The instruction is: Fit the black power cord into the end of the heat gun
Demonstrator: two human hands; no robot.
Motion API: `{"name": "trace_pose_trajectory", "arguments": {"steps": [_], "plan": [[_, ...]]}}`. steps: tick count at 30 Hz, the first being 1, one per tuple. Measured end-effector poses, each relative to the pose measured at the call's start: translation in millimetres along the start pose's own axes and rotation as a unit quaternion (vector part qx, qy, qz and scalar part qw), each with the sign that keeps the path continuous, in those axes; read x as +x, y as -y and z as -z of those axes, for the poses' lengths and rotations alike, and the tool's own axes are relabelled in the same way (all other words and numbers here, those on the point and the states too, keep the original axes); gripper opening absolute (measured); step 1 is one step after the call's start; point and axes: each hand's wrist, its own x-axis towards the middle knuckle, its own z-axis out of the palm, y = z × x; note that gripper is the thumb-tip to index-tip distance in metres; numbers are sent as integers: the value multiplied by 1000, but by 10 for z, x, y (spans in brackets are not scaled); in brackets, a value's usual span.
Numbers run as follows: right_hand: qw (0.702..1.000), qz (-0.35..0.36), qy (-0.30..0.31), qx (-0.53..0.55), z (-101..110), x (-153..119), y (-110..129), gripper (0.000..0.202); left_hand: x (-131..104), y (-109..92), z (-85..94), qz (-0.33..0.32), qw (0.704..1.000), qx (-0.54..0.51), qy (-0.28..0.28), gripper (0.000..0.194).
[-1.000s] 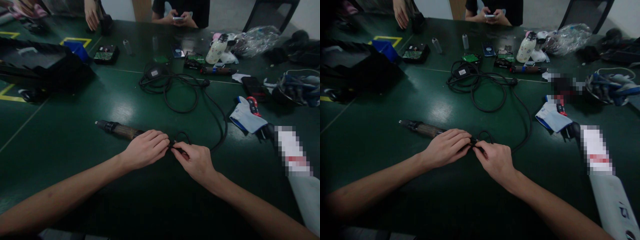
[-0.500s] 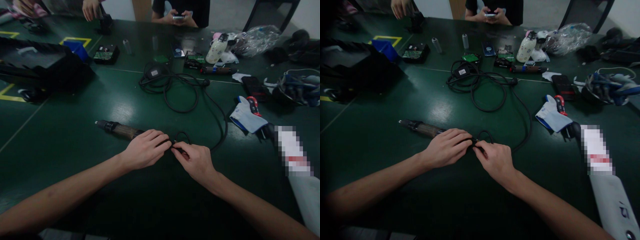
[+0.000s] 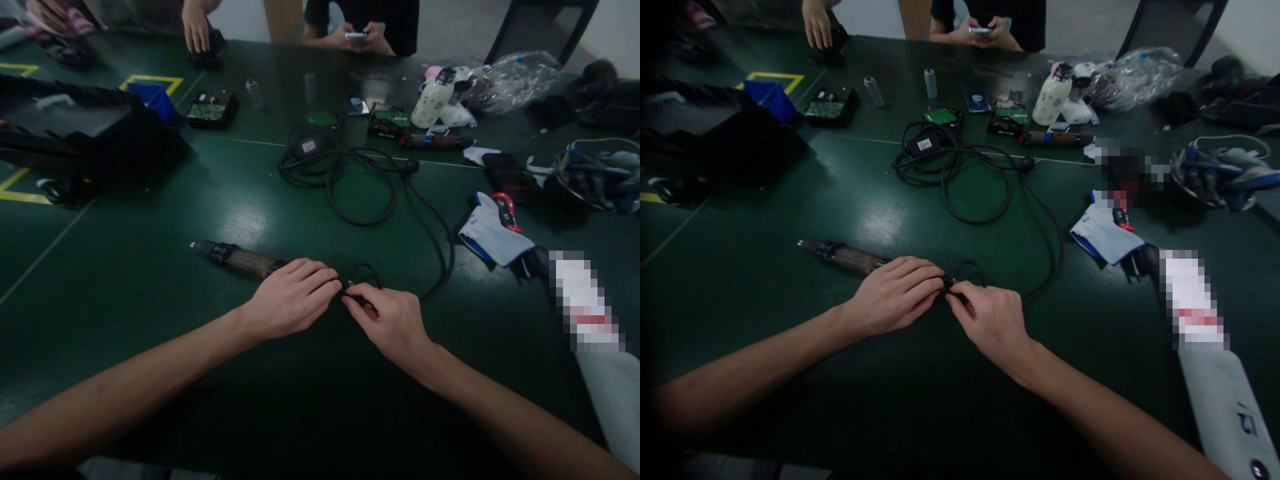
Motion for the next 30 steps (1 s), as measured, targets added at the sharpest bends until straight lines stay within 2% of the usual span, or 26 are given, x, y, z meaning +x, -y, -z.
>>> {"name": "trace_pose_trajectory", "arguments": {"steps": [5,14,21,30], "plan": [[1000,-1,-4,4,-4,-4,-2,19,2,-6,-13,10,1000,-10,-20,22],[1000,-4,4,8,5,2,5,19,-3,-4,2,3,1000,-18,-5,20],[1000,0,-10,13,-24,-7,-12,17,-6,-10,-27,16,999,-25,-36,22],[1000,1,-12,7,-8,-2,-2,17,-9,-6,-4,2,1000,-17,-10,20]]}}
